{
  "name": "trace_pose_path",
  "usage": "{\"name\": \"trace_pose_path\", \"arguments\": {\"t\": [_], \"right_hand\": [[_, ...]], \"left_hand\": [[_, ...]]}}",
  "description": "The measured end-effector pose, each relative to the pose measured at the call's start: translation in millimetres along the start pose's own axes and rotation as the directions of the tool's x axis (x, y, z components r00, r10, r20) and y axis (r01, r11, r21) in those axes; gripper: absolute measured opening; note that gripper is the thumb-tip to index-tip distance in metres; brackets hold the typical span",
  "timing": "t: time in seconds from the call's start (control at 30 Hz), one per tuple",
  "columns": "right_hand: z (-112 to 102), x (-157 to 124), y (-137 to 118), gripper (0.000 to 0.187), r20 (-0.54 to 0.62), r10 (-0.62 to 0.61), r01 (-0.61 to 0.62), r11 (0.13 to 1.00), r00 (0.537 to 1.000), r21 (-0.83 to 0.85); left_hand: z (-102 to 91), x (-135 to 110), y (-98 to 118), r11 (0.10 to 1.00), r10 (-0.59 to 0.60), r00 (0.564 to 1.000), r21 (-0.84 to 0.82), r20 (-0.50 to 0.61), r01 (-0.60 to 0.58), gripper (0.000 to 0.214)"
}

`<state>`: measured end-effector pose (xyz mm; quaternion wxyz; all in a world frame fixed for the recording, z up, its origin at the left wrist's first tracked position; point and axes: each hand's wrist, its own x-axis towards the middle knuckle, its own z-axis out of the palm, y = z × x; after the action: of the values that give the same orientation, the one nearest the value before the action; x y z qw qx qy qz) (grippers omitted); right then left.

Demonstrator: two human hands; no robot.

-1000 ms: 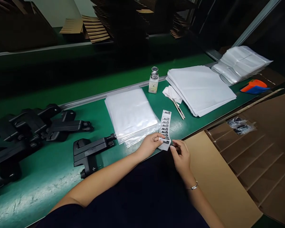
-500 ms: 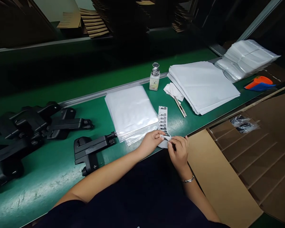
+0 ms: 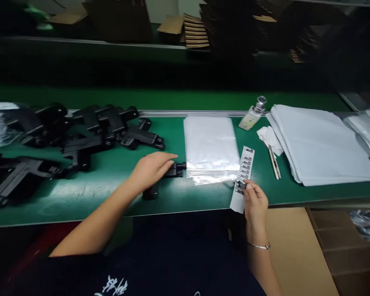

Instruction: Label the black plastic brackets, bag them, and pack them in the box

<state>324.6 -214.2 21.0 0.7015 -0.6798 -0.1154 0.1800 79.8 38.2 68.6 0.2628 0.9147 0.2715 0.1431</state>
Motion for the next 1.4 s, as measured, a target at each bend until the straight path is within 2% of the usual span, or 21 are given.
{"name": "trace_pose_path", "arguments": {"t": [0.03, 0.1, 0.17, 0.23, 0.33, 0.4, 0.47, 0.57, 0.73, 0.93, 1.07, 1.4], "right_hand": [[5.4, 1.5, -2.1, 0.025, 0.005, -0.035, 0.035, 0.999, 0.999, 0.006], [22.5, 1.9, -10.9, 0.021, 0.059, -0.115, 0.115, 0.993, 0.992, -0.005], [49.9, -3.3, -22.7, 0.021, 0.201, -0.173, 0.186, 0.981, 0.964, -0.050], [85.4, -14.2, -32.4, 0.022, 0.398, -0.184, 0.246, 0.963, 0.899, -0.110], [141.0, -33.9, -34.9, 0.021, 0.647, -0.110, 0.316, 0.925, 0.755, -0.212], [169.7, -43.0, -28.0, 0.020, 0.728, -0.030, 0.337, 0.899, 0.685, -0.280], [186.9, -47.2, -18.7, 0.021, 0.758, 0.039, 0.342, 0.876, 0.652, -0.339], [194.9, -47.6, -9.5, 0.022, 0.758, 0.086, 0.355, 0.846, 0.646, -0.398], [194.4, -49.7, -9.3, 0.021, 0.745, 0.085, 0.382, 0.816, 0.662, -0.433], [195.9, -50.6, -8.5, 0.022, 0.760, 0.067, 0.440, 0.781, 0.646, -0.443], [195.7, -48.8, -9.9, 0.023, 0.774, 0.083, 0.449, 0.773, 0.628, -0.448], [196.5, -49.0, -12.6, 0.022, 0.773, 0.098, 0.448, 0.766, 0.626, -0.460]], "left_hand": [[-9.1, -8.6, -23.3, 1.000, -0.025, 0.999, 0.017, -0.020, 0.025, 0.041], [-13.2, -28.2, -55.5, 0.996, -0.082, 0.997, -0.027, -0.008, 0.082, 0.041], [-1.9, -46.2, -65.7, 0.984, -0.143, 0.989, -0.111, -0.032, 0.138, 0.044], [15.8, -59.3, -59.1, 0.966, -0.195, 0.977, -0.187, -0.084, 0.176, 0.042], [35.8, -69.5, -39.1, 0.940, -0.230, 0.966, -0.282, -0.115, 0.191, 0.038], [41.3, -72.0, -30.1, 0.927, -0.241, 0.961, -0.324, -0.133, 0.188, 0.036], [43.0, -73.0, -26.9, 0.918, -0.255, 0.954, -0.351, -0.161, 0.186, 0.034], [43.9, -73.4, -28.1, 0.907, -0.268, 0.945, -0.379, -0.187, 0.182, 0.033], [45.2, -73.0, -30.0, 0.896, -0.270, 0.943, -0.409, -0.197, 0.171, 0.032], [44.3, -72.6, -30.5, 0.887, -0.271, 0.944, -0.431, -0.190, 0.168, 0.032], [43.7, -72.5, -31.0, 0.887, -0.267, 0.946, -0.432, -0.185, 0.165, 0.032], [40.8, -72.7, -30.3, 0.882, -0.271, 0.945, -0.442, -0.186, 0.166, 0.033]]}}
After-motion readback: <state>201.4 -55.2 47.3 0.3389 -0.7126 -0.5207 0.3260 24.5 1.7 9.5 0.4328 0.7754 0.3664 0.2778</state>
